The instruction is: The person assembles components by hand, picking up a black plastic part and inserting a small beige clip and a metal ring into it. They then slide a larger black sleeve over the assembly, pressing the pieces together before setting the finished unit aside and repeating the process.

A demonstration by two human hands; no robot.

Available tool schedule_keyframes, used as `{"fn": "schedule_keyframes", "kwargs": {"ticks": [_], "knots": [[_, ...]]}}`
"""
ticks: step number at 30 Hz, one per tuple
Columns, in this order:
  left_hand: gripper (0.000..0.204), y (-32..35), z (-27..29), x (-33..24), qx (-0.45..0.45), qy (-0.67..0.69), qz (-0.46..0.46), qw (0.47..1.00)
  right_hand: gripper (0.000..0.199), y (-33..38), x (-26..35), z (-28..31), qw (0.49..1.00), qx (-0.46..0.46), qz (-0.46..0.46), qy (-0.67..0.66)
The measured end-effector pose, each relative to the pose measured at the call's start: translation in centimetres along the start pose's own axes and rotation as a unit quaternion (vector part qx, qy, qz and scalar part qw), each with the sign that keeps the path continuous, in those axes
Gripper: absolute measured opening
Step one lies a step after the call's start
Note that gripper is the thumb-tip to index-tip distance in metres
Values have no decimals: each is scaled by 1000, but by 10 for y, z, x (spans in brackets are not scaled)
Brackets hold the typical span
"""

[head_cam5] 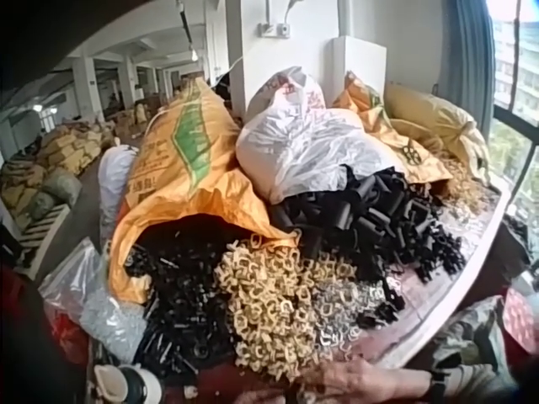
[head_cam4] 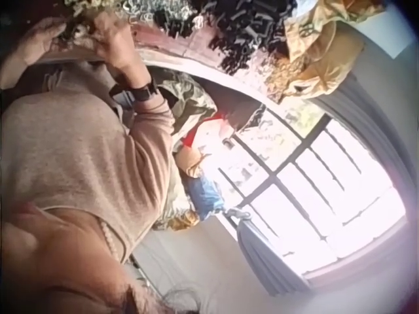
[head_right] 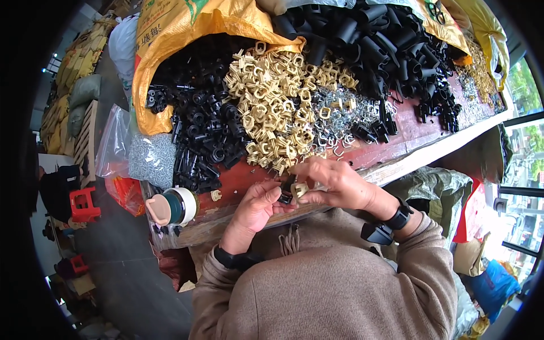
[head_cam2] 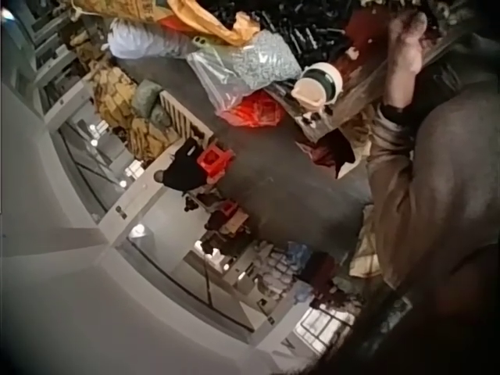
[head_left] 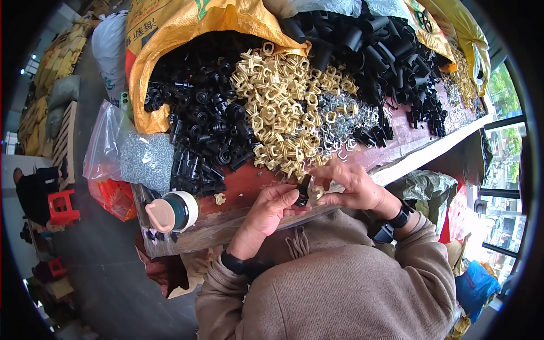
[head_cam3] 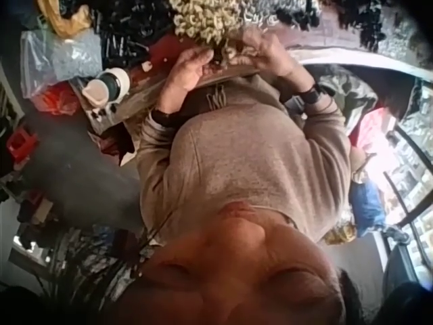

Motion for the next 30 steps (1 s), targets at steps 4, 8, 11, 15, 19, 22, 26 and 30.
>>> {"fn": "schedule_keyframes", "kwargs": {"ticks": [4,8,11,15,19,22,26,30], "knots": [[30,2,3,3,19,-18,47,999,47,-7,14,-4,991,27,111,72],[33,4,5,6,30,-33,81,996,44,-12,25,-5,970,46,210,111],[34,4,7,9,41,-42,98,993,43,-13,30,-7,955,127,208,169],[34,4,6,12,66,-62,116,989,47,-11,36,-15,920,214,226,236],[32,4,0,11,97,-92,126,983,46,-9,35,-15,940,136,253,183],[28,3,-5,9,114,-130,127,977,41,-11,32,-14,953,87,244,156],[26,2,-7,12,128,-164,38,977,35,-8,5,-2,990,36,137,8],[27,1,5,9,86,-66,27,994,26,-15,-44,11,989,-52,-100,93]]}}
Point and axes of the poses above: each hand's wrist, its own y-axis away from the middle knuckle, its own z-axis out of the back of the hand, x = y × z, the point moved 4 cm from there along -y, towards the middle knuckle, and after that the axes turned 8 degrees about y, right-handed, at the moved point
